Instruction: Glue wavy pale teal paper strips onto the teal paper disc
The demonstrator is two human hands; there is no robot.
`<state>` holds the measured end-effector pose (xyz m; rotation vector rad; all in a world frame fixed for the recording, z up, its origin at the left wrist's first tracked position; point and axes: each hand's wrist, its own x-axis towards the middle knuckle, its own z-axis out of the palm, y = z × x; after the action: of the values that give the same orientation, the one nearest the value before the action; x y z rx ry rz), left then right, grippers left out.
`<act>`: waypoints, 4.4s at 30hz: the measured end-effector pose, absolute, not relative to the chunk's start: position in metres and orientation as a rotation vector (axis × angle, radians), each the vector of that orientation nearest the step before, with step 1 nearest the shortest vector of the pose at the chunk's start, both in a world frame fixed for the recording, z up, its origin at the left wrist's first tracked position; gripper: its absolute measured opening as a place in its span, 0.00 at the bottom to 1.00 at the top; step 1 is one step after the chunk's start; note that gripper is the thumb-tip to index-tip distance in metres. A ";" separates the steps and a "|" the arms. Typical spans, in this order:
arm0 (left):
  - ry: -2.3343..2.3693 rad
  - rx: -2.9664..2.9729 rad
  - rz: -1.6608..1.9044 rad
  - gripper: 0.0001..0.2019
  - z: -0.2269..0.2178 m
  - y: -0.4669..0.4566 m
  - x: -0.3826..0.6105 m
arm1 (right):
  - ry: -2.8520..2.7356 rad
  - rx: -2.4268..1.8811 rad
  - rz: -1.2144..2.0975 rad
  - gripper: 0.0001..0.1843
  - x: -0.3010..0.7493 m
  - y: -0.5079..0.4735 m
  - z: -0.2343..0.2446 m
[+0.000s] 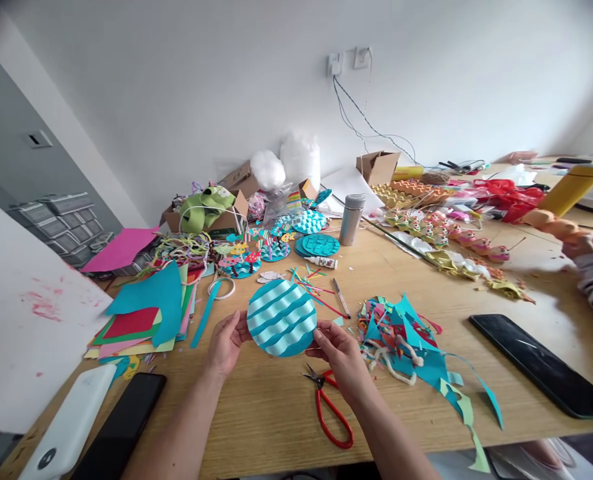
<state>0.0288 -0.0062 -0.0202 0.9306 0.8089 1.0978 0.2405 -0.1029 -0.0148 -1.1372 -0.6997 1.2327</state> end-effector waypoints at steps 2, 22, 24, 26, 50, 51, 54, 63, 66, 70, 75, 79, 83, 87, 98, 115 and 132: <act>0.817 0.899 1.119 0.17 -0.020 -0.006 0.029 | -0.717 -1.137 1.239 0.23 0.238 -0.101 -0.016; 0.788 1.103 0.945 0.14 -0.024 -0.008 0.025 | -1.331 -1.414 1.033 0.28 0.268 -0.063 0.046; 0.782 1.115 0.931 0.13 -0.023 -0.008 0.024 | -1.420 -1.432 1.011 0.28 0.265 -0.059 0.043; 0.783 1.135 0.923 0.14 -0.022 -0.008 0.024 | -1.455 -1.448 1.008 0.28 0.263 -0.057 0.038; 0.811 1.143 0.967 0.19 -0.022 -0.009 0.024 | -1.445 -1.487 0.925 0.27 0.254 -0.058 0.031; 0.811 1.141 0.971 0.19 -0.022 -0.009 0.024 | -1.415 -1.455 0.961 0.29 0.256 -0.058 0.031; 0.824 1.117 0.993 0.18 -0.020 -0.008 0.024 | -1.310 -1.431 1.021 0.33 0.261 -0.062 0.034; 0.816 1.099 1.026 0.19 -0.022 -0.007 0.025 | -1.496 -1.459 0.995 0.28 0.257 -0.075 0.020; 0.800 1.109 1.033 0.19 -0.023 -0.007 0.025 | -1.482 -1.530 0.929 0.25 0.253 -0.075 0.018; 0.787 1.106 1.029 0.18 -0.025 -0.007 0.025 | -1.465 -1.597 0.858 0.23 0.250 -0.076 0.018; 0.804 1.066 1.050 0.19 -0.024 -0.010 0.027 | -1.412 -1.562 0.880 0.25 0.254 -0.075 0.011; 0.794 1.028 1.014 0.19 -0.022 -0.010 0.027 | -1.330 -1.525 0.927 0.27 0.259 -0.071 0.005; 0.789 1.019 0.967 0.16 -0.022 -0.009 0.026 | -1.291 -1.511 0.934 0.28 0.259 -0.070 0.005; 0.794 1.017 0.978 0.16 -0.022 -0.008 0.025 | -1.217 -1.459 1.004 0.29 0.255 -0.073 0.013; 0.827 0.945 1.088 0.15 -0.022 -0.004 0.026 | -1.259 -1.469 1.031 0.29 0.250 -0.093 0.008; 0.822 0.927 1.107 0.15 -0.022 -0.005 0.027 | -1.196 -1.465 0.951 0.28 0.238 -0.087 -0.001; 0.745 1.048 0.797 0.17 -0.014 -0.012 0.024 | -0.916 -1.390 0.919 0.27 0.240 -0.085 0.000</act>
<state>0.0243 -0.0116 -0.0144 1.0485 0.7453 0.7972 0.2400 -0.0853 0.0000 -1.3899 -0.9159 0.9191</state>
